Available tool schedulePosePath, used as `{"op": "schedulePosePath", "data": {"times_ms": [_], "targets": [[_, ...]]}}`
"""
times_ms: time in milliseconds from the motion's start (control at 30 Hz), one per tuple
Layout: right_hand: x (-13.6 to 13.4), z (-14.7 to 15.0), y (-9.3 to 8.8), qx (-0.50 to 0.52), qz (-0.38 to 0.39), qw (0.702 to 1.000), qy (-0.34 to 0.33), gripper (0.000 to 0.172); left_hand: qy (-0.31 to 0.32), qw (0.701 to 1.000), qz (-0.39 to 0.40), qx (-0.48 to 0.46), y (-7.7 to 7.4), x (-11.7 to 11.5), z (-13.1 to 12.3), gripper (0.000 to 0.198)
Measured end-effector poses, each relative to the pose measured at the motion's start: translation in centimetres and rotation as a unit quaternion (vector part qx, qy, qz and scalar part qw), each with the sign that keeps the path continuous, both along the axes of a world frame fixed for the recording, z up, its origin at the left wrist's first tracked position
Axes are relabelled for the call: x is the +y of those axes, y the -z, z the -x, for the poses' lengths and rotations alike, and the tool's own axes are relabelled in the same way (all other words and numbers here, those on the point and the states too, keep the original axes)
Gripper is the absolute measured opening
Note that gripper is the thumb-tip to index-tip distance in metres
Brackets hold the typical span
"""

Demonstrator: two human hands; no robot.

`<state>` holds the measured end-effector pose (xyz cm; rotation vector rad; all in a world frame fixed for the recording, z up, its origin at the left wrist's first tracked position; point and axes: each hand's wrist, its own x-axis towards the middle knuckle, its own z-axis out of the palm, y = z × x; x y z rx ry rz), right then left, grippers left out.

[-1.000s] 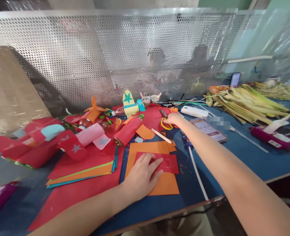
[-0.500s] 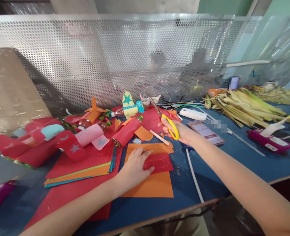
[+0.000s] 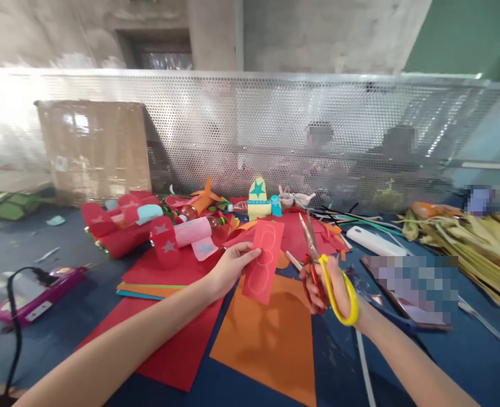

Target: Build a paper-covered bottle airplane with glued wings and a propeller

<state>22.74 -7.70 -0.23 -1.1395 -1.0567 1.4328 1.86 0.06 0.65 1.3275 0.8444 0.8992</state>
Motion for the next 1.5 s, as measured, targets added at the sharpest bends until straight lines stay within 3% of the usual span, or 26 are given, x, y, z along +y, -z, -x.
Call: {"op": "schedulePosePath", "data": {"times_ms": [100, 267, 400, 567, 833, 1100, 1500], "targets": [[-1.8, 1.1, 0.7, -0.026, 0.021, 0.997, -0.069, 0.07, -0.016, 0.998, 0.021, -0.064, 0.0, -0.7, 0.3, 0.039], [-3.9, 1.5, 1.5, -0.153, -0.054, 0.986, -0.035, 0.067, -0.053, 0.984, 0.04, -0.163, -0.8, -1.0, 0.8, 0.032], [-4.6, 1.5, 0.3, -0.277, -0.092, 0.955, -0.044, 0.062, -0.076, 0.982, 0.033, -0.169, -1.1, -0.6, 1.1, 0.03], [-4.8, 1.7, -1.2, -0.385, -0.183, 0.901, -0.085, 0.06, -0.051, 0.984, 0.043, -0.168, -1.1, -1.2, 0.8, 0.03], [-4.0, 0.8, 1.2, -0.384, -0.175, 0.896, -0.135, 0.064, -0.034, 0.993, 0.001, -0.117, -1.1, -2.2, 0.7, 0.036], [-4.6, 1.4, -0.5, -0.403, -0.152, 0.892, -0.134, 0.064, -0.046, 0.996, -0.035, -0.073, -1.0, -2.5, 0.6, 0.036], [-5.0, 2.4, -2.1, -0.417, -0.17, 0.889, -0.088, 0.058, -0.048, 0.995, -0.022, -0.085, -1.1, -2.9, 0.5, 0.03]]}}
